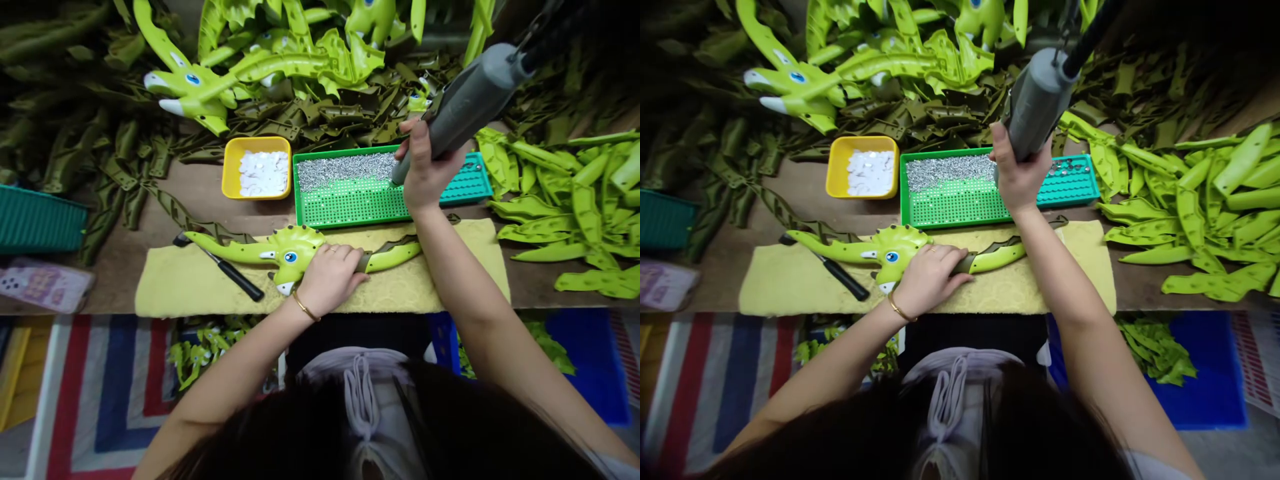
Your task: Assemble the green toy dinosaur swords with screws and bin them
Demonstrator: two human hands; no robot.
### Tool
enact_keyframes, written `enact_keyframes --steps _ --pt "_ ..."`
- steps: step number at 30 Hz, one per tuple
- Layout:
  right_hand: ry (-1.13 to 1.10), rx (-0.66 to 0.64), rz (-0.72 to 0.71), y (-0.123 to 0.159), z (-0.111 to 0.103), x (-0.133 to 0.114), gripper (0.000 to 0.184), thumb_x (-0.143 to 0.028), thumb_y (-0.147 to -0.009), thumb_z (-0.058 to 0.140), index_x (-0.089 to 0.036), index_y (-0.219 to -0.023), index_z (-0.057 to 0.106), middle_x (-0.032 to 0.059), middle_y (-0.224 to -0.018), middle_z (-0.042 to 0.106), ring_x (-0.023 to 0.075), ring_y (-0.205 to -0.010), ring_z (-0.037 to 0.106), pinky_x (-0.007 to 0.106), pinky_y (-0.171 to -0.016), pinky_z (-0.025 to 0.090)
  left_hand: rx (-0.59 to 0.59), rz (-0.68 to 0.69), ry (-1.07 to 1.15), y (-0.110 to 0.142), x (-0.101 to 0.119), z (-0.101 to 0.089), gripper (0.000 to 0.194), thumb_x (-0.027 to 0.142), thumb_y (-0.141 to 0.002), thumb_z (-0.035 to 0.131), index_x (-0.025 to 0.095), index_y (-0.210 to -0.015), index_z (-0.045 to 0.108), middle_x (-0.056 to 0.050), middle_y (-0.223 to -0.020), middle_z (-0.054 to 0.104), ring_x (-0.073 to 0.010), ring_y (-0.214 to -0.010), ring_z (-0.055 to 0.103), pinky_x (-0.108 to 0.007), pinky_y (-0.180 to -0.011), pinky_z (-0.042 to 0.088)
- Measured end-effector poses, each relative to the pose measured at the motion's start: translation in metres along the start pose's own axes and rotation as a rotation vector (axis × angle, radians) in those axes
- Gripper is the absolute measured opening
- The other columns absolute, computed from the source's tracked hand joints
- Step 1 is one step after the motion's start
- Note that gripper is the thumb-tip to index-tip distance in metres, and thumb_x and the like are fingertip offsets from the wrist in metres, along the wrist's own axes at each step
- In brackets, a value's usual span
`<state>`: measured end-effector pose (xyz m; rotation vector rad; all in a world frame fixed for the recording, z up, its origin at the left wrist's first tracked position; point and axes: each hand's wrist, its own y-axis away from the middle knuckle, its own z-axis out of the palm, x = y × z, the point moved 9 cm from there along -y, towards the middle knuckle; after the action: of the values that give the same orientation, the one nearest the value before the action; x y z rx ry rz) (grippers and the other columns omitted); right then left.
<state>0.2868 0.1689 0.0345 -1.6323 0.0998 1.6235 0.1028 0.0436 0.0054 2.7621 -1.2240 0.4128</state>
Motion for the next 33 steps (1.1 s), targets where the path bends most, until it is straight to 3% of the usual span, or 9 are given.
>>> enact_keyframes --steps 2,5,9,13,19,23,28,31,33 --pt "-0.061 0.072 -0.085 0.000 -0.010 -0.034 0.045 -0.069 -0.074 0.061 -0.029 -0.089 0.049 -0.0044 -0.073 0.061 0.0069 -0.049 0.046 0.029 -0.046 0.037 0.005 0.002 -0.001 0.000 0.000 0.000 0.039 0.040 -0.084 0.068 0.012 -0.110 0.061 -0.009 -0.100 0.071 -0.0248 -0.092 0.065 -0.037 -0.080 0.043" --pt "-0.196 0.056 -0.170 0.014 -0.031 -0.086 0.039 -0.056 -0.081 0.061 -0.025 -0.104 0.056 -0.0041 -0.079 0.064 0.0053 -0.046 0.050 0.025 -0.041 0.036 0.008 0.002 0.000 -0.001 -0.002 0.001 0.039 0.040 -0.084 0.068 0.013 -0.111 0.062 -0.010 -0.100 0.071 -0.0254 -0.092 0.065 -0.037 -0.079 0.044" --pt "-0.234 -0.014 -0.137 0.054 -0.064 -0.114 0.023 -0.043 -0.084 0.062 -0.029 -0.103 0.064 -0.0062 -0.078 0.065 0.0043 -0.043 0.050 0.021 -0.038 0.038 0.033 0.003 0.001 -0.001 -0.003 0.001 0.038 0.040 -0.083 0.068 0.013 -0.109 0.064 -0.011 -0.100 0.071 -0.0268 -0.092 0.065 -0.038 -0.078 0.045" --pt "-0.254 -0.001 -0.184 0.081 -0.085 -0.113 0.026 -0.040 -0.080 0.067 -0.029 -0.103 0.065 -0.0050 -0.078 0.067 0.0044 -0.046 0.052 0.020 -0.042 0.043 0.040 -0.004 -0.012 -0.002 -0.003 0.002 0.038 0.040 -0.083 0.069 0.014 -0.109 0.065 -0.012 -0.099 0.071 -0.0273 -0.090 0.065 -0.038 -0.078 0.045" --pt "-0.193 -0.051 -0.163 0.087 -0.077 -0.093 0.026 -0.042 -0.080 0.066 -0.033 -0.103 0.062 -0.0075 -0.067 0.053 0.0047 -0.045 0.048 0.019 -0.041 0.042 0.031 -0.018 -0.043 -0.003 -0.002 0.002 0.039 0.042 -0.083 0.069 0.015 -0.110 0.065 -0.011 -0.099 0.071 -0.0270 -0.090 0.065 -0.038 -0.078 0.044" --pt "-0.077 -0.061 -0.145 0.094 -0.080 -0.091 0.030 -0.051 -0.078 0.065 -0.034 -0.101 0.056 -0.0079 -0.066 0.047 0.0067 -0.044 0.048 0.022 -0.041 0.045 0.018 -0.019 -0.040 -0.003 -0.002 0.002 0.040 0.041 -0.082 0.070 0.013 -0.111 0.065 -0.011 -0.098 0.071 -0.0278 -0.091 0.065 -0.038 -0.078 0.045" --pt "-0.026 -0.121 -0.035 0.063 -0.054 -0.098 0.021 -0.036 -0.073 0.075 -0.025 -0.084 0.061 -0.0069 -0.068 0.057 0.0059 -0.043 0.049 0.023 -0.044 0.046 0.005 -0.037 -0.024 -0.005 -0.001 0.001 0.037 0.041 -0.083 0.068 0.012 -0.106 0.064 -0.011 -0.096 0.071 -0.0268 -0.088 0.065 -0.038 -0.078 0.045" --pt "-0.074 0.049 -0.132 0.030 -0.032 -0.090 0.024 -0.039 -0.074 0.074 -0.024 -0.087 0.061 -0.0040 -0.077 0.061 0.0051 -0.046 0.049 0.022 -0.043 0.043 0.000 -0.047 -0.048 -0.005 0.000 0.000 0.030 0.039 -0.085 0.066 0.012 -0.098 0.065 -0.012 -0.092 0.070 -0.0263 -0.086 0.064 -0.038 -0.076 0.045" --pt "-0.014 0.136 -0.150 0.017 -0.016 -0.066 0.036 -0.051 -0.078 0.067 -0.024 -0.100 0.058 -0.0011 -0.086 0.063 0.0062 -0.051 0.051 0.025 -0.048 0.046 0.024 0.004 -0.094 -0.002 0.002 -0.004 0.026 0.033 -0.088 0.062 0.012 -0.102 0.065 -0.012 -0.095 0.069 -0.0263 -0.089 0.063 -0.039 -0.079 0.046"
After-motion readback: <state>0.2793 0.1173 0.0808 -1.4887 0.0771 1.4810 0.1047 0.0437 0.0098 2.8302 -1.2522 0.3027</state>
